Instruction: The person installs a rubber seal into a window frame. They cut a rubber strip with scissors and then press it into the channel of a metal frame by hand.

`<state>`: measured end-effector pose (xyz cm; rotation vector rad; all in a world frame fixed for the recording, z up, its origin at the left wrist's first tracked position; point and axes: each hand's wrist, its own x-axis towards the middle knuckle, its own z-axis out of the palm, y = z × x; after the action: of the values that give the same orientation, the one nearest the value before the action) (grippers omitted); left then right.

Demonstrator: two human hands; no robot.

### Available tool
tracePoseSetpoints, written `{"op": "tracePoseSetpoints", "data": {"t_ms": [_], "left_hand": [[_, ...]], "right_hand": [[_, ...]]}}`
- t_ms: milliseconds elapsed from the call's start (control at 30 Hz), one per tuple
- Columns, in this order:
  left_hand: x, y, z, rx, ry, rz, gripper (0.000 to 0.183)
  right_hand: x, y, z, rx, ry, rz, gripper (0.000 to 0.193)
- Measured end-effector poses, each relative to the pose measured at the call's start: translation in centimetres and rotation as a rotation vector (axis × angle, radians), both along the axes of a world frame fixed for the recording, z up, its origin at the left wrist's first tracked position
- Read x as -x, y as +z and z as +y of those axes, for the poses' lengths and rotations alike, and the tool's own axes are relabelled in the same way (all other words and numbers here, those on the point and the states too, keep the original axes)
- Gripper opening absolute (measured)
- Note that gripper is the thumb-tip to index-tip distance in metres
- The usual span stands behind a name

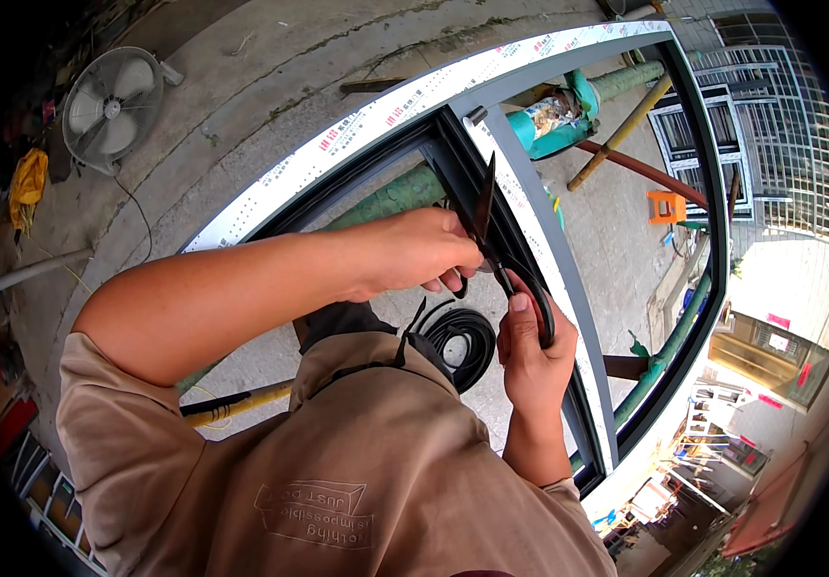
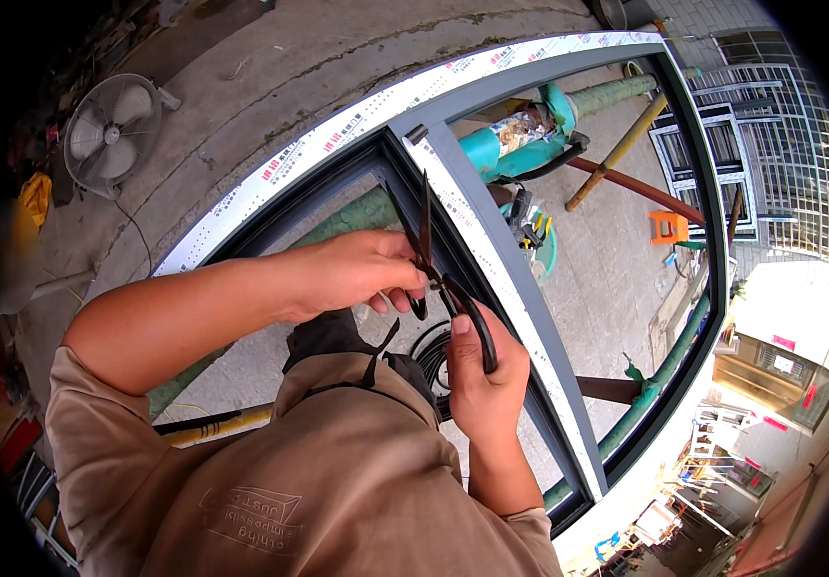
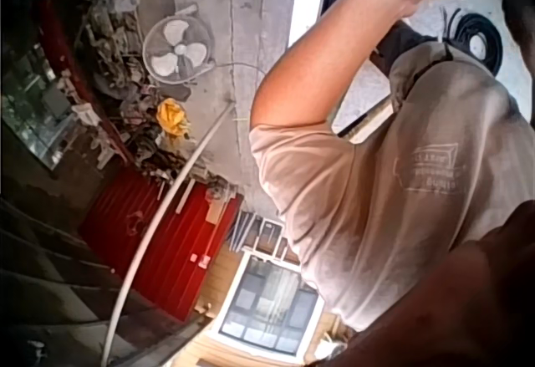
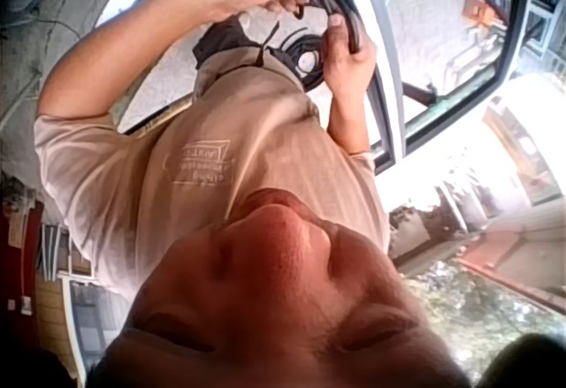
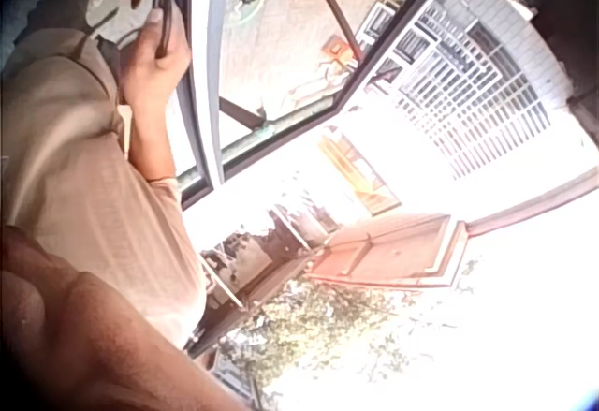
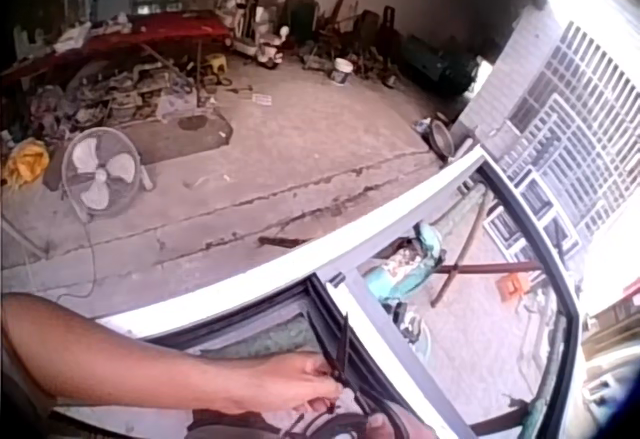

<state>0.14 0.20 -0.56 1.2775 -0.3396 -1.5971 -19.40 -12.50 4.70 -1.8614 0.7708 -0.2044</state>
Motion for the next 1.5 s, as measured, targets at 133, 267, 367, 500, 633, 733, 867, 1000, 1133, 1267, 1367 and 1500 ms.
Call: {"op": "tracePoseSetpoints", "data": {"t_ms": [133, 267, 367, 500, 633, 733, 867, 1000, 1133, 1267, 1367, 1500], "left_hand": [[0.0, 0.4, 0.0, 0.054, 0.016, 0.043, 0.036], [-0.2, 0.5, 0.0, 0.091, 0.031, 0.048, 0.045], [-0.4, 0.8, 0.0, 0.103, 0.052, 0.04, 0.05], [-0.4, 0.7, 0.0, 0.11, 0.068, 0.039, 0.054], [-0.4, 0.9, 0.0, 0.108, 0.072, 0.046, 0.053], [0.1, 0.6, -0.1, 0.116, 0.096, 0.012, 0.048], [-0.1, 0.4, -0.1, 0.154, 0.103, -0.049, 0.038], [0.0, 0.7, 0.0, 0.127, 0.045, -0.043, 0.034], [0.0, 0.5, -0.1, 0.111, -0.004, -0.046, 0.033], [-0.1, 1.2, 0.0, 0.124, -0.007, -0.056, 0.032], [0.2, 0.4, 0.0, 0.116, -0.017, -0.059, 0.03], [0.5, 0.8, 0.0, 0.132, 0.04, -0.044, 0.027]], "right_hand": [[-1.5, 3.0, -1.1, 0.027, 0.013, 0.136, 0.027], [-2.9, 4.4, -1.9, 0.066, 0.048, 0.17, 0.027], [-4.0, 4.3, -2.4, 0.084, 0.103, 0.154, 0.028], [-4.6, 3.8, -2.5, 0.053, 0.11, 0.093, 0.033], [-4.5, 4.2, -2.4, -0.108, 0.045, 0.107, 0.036], [-3.9, 3.3, -2.5, -0.178, 0.02, 0.07, 0.039], [-2.8, 2.8, -2.5, -0.297, -0.035, -0.026, 0.04], [-2.7, 3.1, -2.2, -0.212, -0.027, 0.07, 0.041], [-2.5, 3.2, -2.0, -0.2, -0.015, 0.078, 0.041], [-2.0, 2.8, -2.1, -0.238, -0.007, 0.037, 0.042], [-1.6, 2.7, -2.3, -0.273, -0.012, 0.003, 0.042], [-0.8, 3.1, -2.9, -0.274, -0.005, 0.0, 0.043]]}}
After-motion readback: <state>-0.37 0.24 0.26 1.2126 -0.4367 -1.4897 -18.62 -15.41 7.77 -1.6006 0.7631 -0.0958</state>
